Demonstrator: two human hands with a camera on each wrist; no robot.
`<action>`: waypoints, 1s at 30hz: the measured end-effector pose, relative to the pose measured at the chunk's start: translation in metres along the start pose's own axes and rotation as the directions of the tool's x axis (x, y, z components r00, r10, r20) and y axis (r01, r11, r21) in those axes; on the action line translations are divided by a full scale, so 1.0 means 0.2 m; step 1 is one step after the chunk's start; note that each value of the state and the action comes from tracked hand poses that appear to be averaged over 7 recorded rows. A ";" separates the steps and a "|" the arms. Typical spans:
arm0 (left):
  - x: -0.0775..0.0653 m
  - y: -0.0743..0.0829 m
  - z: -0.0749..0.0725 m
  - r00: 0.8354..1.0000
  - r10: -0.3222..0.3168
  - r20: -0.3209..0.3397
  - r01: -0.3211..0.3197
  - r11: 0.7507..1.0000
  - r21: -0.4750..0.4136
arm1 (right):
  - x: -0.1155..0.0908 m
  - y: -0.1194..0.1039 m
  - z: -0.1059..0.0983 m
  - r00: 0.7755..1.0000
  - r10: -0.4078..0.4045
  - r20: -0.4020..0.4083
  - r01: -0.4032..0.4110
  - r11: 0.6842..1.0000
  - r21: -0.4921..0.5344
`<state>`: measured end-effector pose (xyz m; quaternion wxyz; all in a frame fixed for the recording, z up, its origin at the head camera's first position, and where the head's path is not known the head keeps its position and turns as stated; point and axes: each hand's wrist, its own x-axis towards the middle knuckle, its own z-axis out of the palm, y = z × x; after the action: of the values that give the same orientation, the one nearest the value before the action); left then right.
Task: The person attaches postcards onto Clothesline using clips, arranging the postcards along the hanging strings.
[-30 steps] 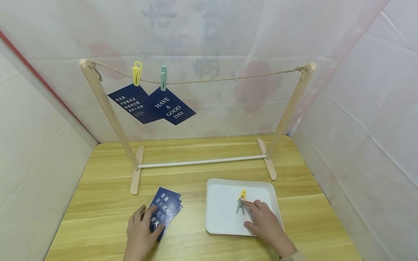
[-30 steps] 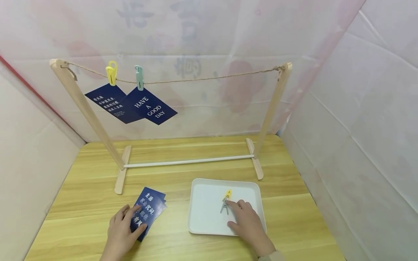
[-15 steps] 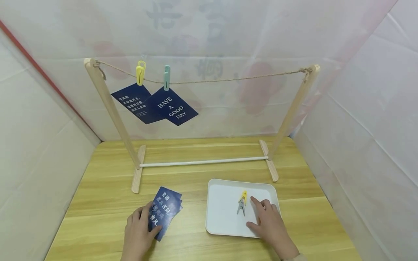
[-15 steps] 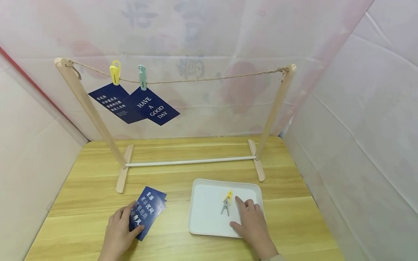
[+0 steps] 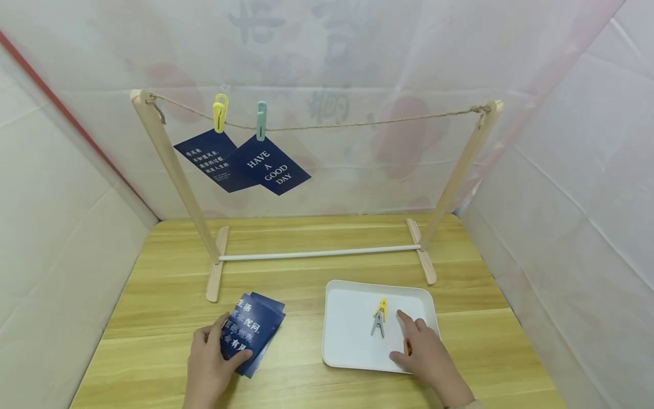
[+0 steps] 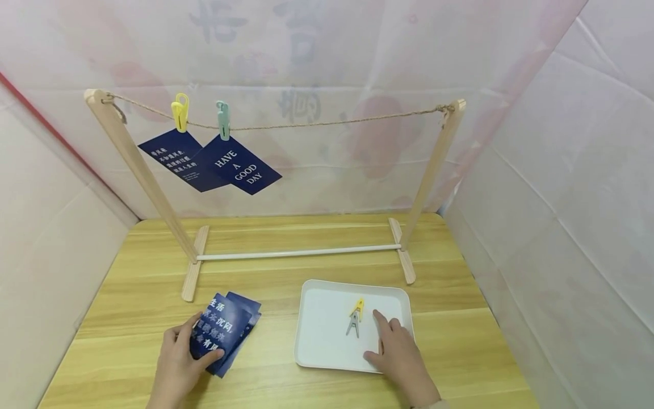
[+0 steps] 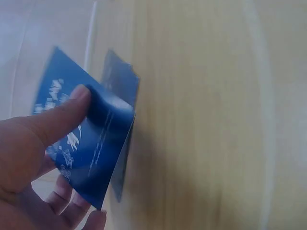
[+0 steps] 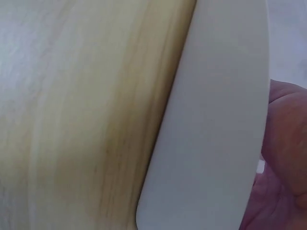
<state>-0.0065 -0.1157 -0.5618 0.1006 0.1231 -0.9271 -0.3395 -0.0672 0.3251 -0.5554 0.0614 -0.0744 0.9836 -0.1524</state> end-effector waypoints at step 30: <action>0.03 0.03 -0.12 0.997 -0.076 -0.027 0.068 0.970 -0.234 | 0.00 -0.04 -0.04 0.997 0.027 -0.076 -0.017 0.992 0.125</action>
<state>-0.0061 -0.1280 -0.5398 0.1184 0.1501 -0.8738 -0.4472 -0.0677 0.3201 -0.5453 0.0292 -0.0537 0.9746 -0.2155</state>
